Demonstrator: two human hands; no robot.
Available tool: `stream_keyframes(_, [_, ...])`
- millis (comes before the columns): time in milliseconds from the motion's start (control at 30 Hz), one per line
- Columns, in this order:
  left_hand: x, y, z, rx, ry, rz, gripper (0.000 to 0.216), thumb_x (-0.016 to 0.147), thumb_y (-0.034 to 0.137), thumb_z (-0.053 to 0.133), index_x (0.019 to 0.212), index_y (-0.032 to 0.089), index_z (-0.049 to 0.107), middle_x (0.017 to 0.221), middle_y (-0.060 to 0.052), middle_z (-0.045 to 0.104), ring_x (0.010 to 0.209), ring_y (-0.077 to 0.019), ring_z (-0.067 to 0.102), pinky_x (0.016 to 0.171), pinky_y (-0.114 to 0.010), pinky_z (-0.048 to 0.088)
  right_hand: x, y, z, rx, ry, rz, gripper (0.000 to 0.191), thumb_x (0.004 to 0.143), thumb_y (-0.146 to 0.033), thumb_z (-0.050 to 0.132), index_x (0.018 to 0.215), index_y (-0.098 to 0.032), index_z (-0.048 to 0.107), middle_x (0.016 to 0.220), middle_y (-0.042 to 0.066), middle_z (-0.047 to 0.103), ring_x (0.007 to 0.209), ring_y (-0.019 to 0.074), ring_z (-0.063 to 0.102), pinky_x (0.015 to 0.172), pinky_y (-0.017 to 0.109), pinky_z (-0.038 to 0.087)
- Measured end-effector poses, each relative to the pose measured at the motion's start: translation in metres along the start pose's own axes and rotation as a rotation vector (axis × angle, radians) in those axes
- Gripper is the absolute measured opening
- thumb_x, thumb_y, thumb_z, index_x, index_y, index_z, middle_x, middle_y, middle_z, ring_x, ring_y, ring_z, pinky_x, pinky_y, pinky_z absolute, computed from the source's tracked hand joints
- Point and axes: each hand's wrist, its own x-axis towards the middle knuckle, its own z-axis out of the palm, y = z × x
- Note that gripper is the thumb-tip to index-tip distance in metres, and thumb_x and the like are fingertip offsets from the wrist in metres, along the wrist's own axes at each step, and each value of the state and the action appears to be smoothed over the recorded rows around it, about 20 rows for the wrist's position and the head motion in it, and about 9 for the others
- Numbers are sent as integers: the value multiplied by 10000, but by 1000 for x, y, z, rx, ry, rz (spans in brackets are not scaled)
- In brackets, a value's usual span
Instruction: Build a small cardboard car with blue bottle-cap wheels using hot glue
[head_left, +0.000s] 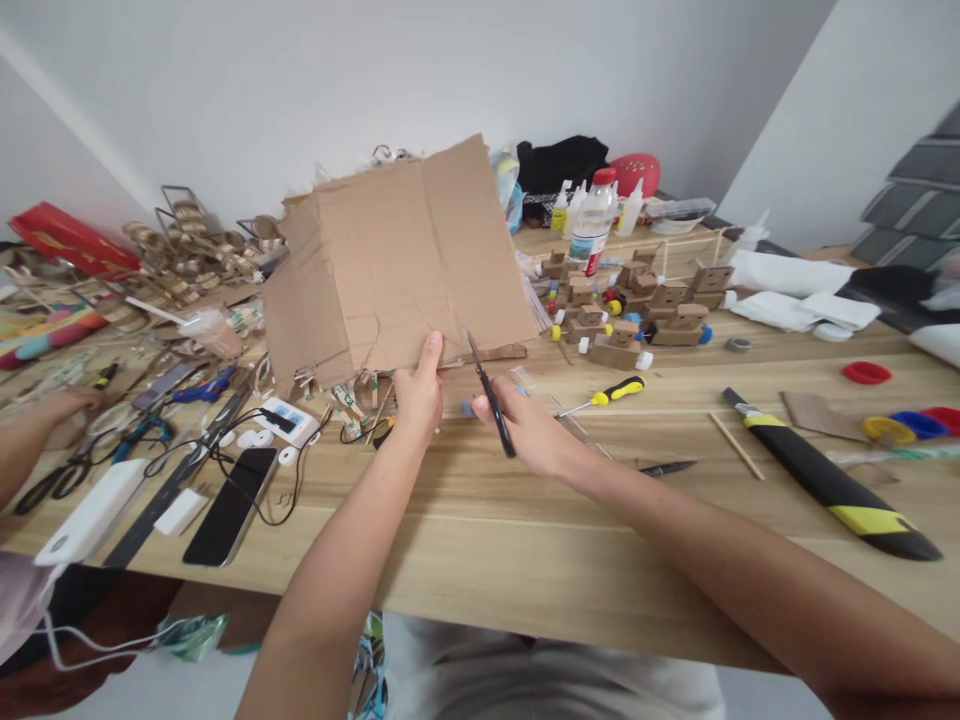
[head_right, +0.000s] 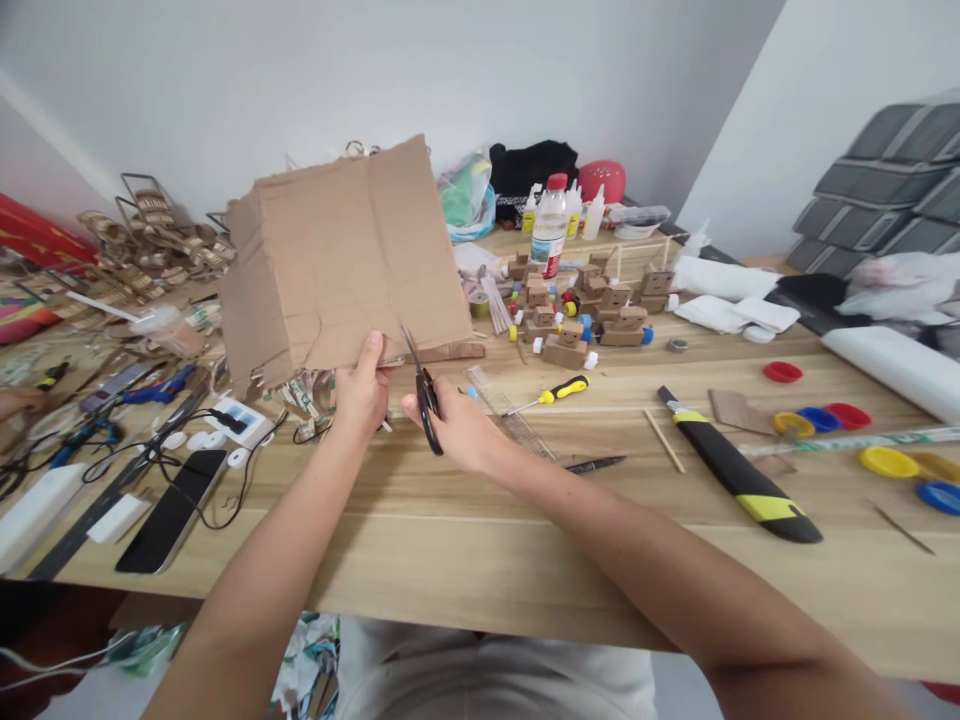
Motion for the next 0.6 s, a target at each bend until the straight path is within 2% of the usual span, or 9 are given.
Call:
stream_keyframes(200, [0, -2, 2, -7, 6, -6, 136, 772, 291, 872, 821, 205, 779, 970, -47, 853, 1249, -254, 733, 1022, -341, 597, -2, -3, -1, 4, -14, 11, 278, 990, -484, 504, 833, -282, 394, 748, -1, 587, 719, 200, 587, 669, 300, 443])
stream_keyframes(333, [-2, -2, 4, -6, 22, -30, 286, 774, 313, 893, 1016, 187, 805, 1130, -100, 842, 1213, -276, 753, 1032, -384, 606, -2, -3, 3, 38, -39, -8, 311, 973, -548, 504, 847, -283, 400, 749, -6, 581, 703, 203, 582, 663, 310, 458])
stream_keyframes(433, [-4, -2, 5, 4, 35, -38, 380, 793, 326, 884, 1145, 209, 797, 1129, -81, 844, 1160, -251, 773, 970, -343, 632, -2, -3, 6, 69, -21, -8, 323, 975, -557, 502, 842, -282, 398, 766, 0, 592, 726, 207, 591, 690, 328, 474])
stream_keyframes(500, [-4, -2, 4, 15, 42, -37, 367, 798, 319, 880, 1144, 227, 798, 1093, -43, 849, 1124, -227, 779, 934, -315, 642, -2, -1, 8, 89, 0, -25, 333, 981, -566, 493, 835, -282, 397, 765, 1, 598, 733, 209, 596, 696, 336, 478])
stream_keyframes(600, [-2, -5, 1, 36, 25, -36, 292, 777, 316, 892, 1032, 203, 806, 1088, -38, 846, 1155, -231, 768, 963, -325, 636, -3, 2, 9, 119, 12, -54, 354, 984, -595, 476, 835, -281, 403, 762, 3, 604, 733, 211, 599, 698, 345, 481])
